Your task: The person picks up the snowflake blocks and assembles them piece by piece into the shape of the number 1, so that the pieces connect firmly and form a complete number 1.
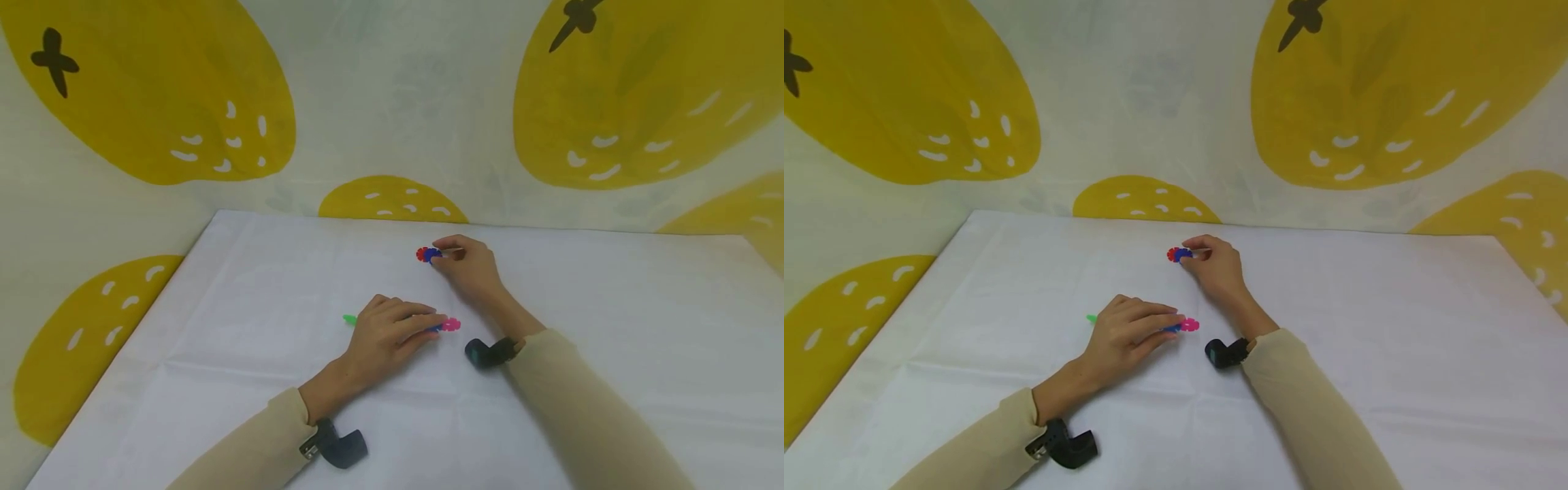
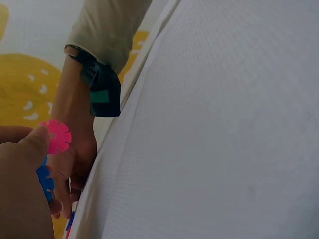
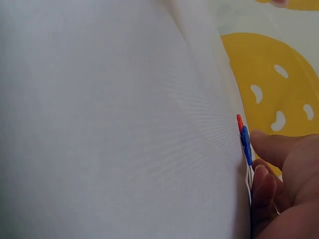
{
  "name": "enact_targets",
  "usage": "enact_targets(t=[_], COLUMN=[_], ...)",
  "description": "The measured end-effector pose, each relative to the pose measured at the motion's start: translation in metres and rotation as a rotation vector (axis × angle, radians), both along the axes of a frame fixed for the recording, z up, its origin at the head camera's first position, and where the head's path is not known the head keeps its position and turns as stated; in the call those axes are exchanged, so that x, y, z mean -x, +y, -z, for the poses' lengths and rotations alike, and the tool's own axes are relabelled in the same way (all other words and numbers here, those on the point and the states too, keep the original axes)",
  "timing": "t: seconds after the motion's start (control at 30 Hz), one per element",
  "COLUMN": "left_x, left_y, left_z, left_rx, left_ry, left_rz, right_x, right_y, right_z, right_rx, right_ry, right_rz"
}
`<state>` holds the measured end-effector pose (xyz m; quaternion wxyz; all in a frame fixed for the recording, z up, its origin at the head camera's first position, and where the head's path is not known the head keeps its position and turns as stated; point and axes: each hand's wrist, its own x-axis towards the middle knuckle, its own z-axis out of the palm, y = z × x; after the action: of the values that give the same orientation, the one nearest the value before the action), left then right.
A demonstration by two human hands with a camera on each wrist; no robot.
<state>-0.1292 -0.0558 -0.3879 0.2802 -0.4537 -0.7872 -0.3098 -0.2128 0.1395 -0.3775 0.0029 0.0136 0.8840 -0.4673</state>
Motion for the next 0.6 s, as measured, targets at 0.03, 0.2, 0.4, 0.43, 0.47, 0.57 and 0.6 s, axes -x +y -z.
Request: enact_targets(t=[0.03, 0.2, 0.4, 0.43, 0.47, 0.57, 0.6], left_x=[0.0001, -0.0001, 0.0004, 0.0005, 0.0005, 0.0004, 0.0003], left_y=[0.0001, -0.0006, -0.0009, -0.0009, -0.0009, -0.0009, -0.001], left_z=[0.0, 0.0002, 0.0019, 0.0024, 0.0028, 0.0038, 0.0041], left_rx=[-0.002, -0.013, -0.017, -0.016, -0.014, -0.009, -0.007], left_ry=[-0.002, -0.002, 0.011, 0.015, 0.02, 0.028, 0.029], left_rz=[0.002, 0.007, 0.007, 0.006, 0.004, 0.003, 0.003], right_x=[0.0005, 0.0031, 0.0031, 0.0028, 0.0026, 0.0018, 0.0016], right_y=[-0.0003, -0.003, -0.0049, -0.0052, -0.0054, -0.0063, -0.0065], right_z=[0.0005, 0.0038, 0.0057, 0.0056, 0.0054, 0.0042, 0.0038], right_rx=[-0.007, -0.045, -0.081, -0.086, -0.092, -0.113, -0.12], right_ry=[0.001, 0.021, 0.043, 0.043, 0.043, 0.044, 0.045], right_rz=[0.001, 0.009, 0.012, 0.012, 0.013, 0.016, 0.016])
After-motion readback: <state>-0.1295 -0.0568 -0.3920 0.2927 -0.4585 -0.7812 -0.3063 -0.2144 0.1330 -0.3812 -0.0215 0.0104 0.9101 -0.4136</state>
